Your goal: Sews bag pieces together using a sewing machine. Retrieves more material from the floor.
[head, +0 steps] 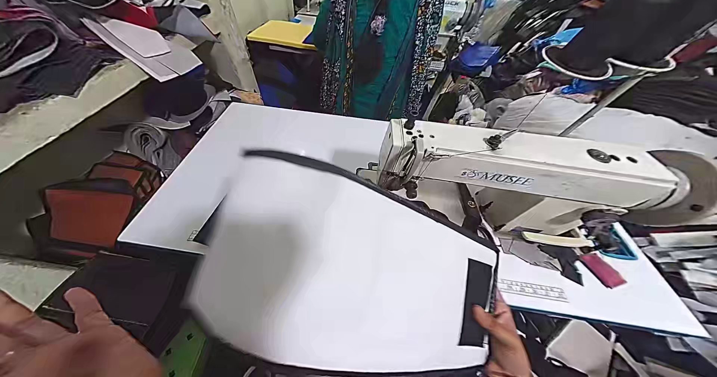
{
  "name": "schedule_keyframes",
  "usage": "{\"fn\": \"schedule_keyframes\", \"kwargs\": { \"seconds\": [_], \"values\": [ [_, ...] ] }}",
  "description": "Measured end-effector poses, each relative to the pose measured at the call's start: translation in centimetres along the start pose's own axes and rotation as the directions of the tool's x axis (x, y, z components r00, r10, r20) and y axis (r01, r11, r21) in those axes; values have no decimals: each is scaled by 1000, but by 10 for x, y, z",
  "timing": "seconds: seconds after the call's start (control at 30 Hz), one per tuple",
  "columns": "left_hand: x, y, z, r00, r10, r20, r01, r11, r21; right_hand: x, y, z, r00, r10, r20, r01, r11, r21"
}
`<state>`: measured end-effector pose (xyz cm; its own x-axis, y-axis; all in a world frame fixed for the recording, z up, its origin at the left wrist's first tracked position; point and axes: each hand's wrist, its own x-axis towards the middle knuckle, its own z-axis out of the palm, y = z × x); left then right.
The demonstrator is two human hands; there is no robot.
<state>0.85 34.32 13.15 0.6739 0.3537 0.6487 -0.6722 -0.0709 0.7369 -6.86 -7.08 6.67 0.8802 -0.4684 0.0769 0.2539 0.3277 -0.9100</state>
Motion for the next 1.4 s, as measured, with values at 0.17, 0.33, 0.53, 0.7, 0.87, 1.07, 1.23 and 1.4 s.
{"fn": "schedule_keyframes", "kwargs": {
  "seconds": [0.17, 0.33, 0.53, 0.7, 0.87, 1.07, 1.23, 1.4],
  "values": [
    [-75, -63, 131, 590, -170, 790, -255, 888, 382, -1, -2, -79, 983, 92, -161, -72, 989, 127],
    [-102, -109, 169, 235, -393, 889, -349, 820, 454, -26, 15, -14, 940, -204, -273, 158, 971, -182],
    [-52, -130, 160, 285, -408, 868, 202, 910, 361, 5, 49, 74, 775, -349, 526, 586, 87, -806],
    [-43, -157, 152, 496, -394, 774, 246, 918, 310, 18, 101, 131, 825, -32, 564, 548, -194, -813],
    [-57, -146, 163, 490, -416, 766, -151, 825, 545, 23, 83, 111, 890, -15, 455, 454, -40, -890],
    [-69, -148, 174, 539, -231, 810, -507, 680, 531, 49, 61, 65, 976, -135, 172, 170, -24, -985],
    [-64, -160, 160, 515, -289, 807, -441, 718, 539, 53, 65, 63, 990, -101, 96, 116, 212, -970],
    [-67, -159, 161, 536, -323, 780, -421, 698, 579, 57, 58, 65, 997, -28, 73, 78, 199, -977]
  ]
}}
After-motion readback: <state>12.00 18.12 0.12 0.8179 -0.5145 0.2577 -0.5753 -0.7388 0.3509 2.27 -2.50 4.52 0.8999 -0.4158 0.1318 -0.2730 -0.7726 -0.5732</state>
